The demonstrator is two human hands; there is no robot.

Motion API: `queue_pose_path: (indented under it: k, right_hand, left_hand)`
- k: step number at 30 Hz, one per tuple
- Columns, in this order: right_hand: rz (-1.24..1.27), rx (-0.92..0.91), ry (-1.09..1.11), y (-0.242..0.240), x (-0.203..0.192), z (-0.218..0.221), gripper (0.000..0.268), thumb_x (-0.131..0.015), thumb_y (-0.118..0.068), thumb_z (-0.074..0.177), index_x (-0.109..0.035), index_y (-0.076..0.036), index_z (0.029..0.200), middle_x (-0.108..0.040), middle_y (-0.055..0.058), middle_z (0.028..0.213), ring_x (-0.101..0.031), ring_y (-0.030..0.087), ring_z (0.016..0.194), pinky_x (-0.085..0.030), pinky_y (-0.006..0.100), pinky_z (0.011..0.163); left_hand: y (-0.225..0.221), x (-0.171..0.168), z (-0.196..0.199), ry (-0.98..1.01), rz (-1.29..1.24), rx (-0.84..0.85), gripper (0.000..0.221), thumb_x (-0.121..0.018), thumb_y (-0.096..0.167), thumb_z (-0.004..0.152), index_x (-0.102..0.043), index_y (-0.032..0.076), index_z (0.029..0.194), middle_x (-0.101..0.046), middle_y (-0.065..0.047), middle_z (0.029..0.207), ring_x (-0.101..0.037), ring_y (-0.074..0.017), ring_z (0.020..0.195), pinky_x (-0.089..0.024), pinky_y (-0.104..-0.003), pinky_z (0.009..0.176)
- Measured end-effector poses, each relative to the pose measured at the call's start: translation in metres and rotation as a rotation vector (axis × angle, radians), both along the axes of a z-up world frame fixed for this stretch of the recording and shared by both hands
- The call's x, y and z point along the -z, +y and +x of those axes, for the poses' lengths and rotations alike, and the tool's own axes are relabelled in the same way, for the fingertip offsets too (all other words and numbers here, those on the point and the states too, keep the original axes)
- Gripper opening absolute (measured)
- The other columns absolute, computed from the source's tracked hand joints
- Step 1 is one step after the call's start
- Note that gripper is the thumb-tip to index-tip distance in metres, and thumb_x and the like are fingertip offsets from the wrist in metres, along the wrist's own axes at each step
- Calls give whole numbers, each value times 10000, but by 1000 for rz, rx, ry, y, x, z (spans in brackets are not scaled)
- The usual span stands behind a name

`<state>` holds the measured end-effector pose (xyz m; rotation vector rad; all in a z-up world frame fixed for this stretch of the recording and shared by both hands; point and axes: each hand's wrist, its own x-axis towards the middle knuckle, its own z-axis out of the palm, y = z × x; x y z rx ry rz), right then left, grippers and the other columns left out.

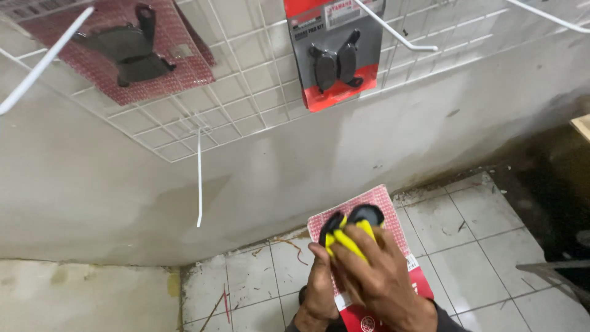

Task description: The person wipes a packaged brake pad with a yellow cloth, then hangs it on a wall grid. The person repeats the wiping and hanging process with a second brake pad package. The task is performed in a parts store with multiple brake pad packages visible on the wall grid.

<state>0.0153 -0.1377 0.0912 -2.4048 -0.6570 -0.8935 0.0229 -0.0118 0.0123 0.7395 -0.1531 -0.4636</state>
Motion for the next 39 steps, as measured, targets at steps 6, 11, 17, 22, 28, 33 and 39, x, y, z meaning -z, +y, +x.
queue_pose_path:
  k: [6, 11, 17, 22, 28, 33, 39]
  right_hand:
    - [20, -67, 79, -1, 14, -9, 196, -758, -208, 818, -739, -138, 999, -677, 71, 1144, -581, 209, 964, -444, 366, 872]
    - [52, 101, 72, -20, 17, 22, 223, -720, -208, 858, -692, -143, 1070, -624, 102, 1226, -517, 296, 1026, -476, 387, 850]
    - [619, 209, 603, -63, 0, 26, 305, -502, -164, 972, -663, -23, 1189, -654, 86, 1009, -595, 133, 628, -521, 243, 499]
    - [1051, 220, 1309, -75, -17, 24, 896, -831, -47, 557, -609, -51, 1425, -796, 310, 937, -747, 398, 664, -617, 438, 528]
    - [1048, 25, 1156, -89, 15, 14, 239, -814, 18, 676, -768, 70, 904, -810, 227, 668, -723, 282, 441, -589, 352, 388]
    - [968, 93, 949, -84, 15, 7, 212, -799, -45, 669, -789, 28, 868, -821, 183, 672, -728, 225, 453, -596, 307, 393]
    - [988, 18, 1080, -93, 28, 4, 291, -836, 16, 601, -766, 3, 883, -816, 166, 697, -731, 237, 484, -609, 340, 417]
  left_hand:
    - [5, 20, -10, 203, -24, 15, 824, -206, 737, 923, -560, 19, 1120, -642, -95, 1006, -592, -155, 822, -487, -278, 695]
    - [4, -6, -8, 90, -229, -27, 621, -400, 457, 1029, -432, 15, 1466, -639, -176, 1228, -679, -217, 1003, -562, -332, 838]
    - [15, 13, -9, 117, -210, -66, 642, -458, 451, 997, -425, 8, 1461, -646, -209, 1253, -691, -273, 978, -583, -418, 810]
    - [20, 23, -2, 18, -291, -4, 514, -600, 42, 975, -412, 7, 1452, -688, -224, 1123, -706, -262, 849, -588, -383, 692]
    - [24, 14, -1, 108, -159, 118, 481, -569, -106, 877, -483, -61, 1349, -686, -182, 943, -682, -229, 699, -591, -355, 636]
    - [23, 5, -5, 125, -153, 116, 516, -591, -121, 854, -474, -59, 1353, -682, -211, 995, -700, -261, 750, -616, -365, 662]
    - [22, 1, -6, 68, -69, 72, 429, -612, -106, 840, -559, -61, 1264, -682, -129, 824, -650, -198, 630, -562, -335, 585]
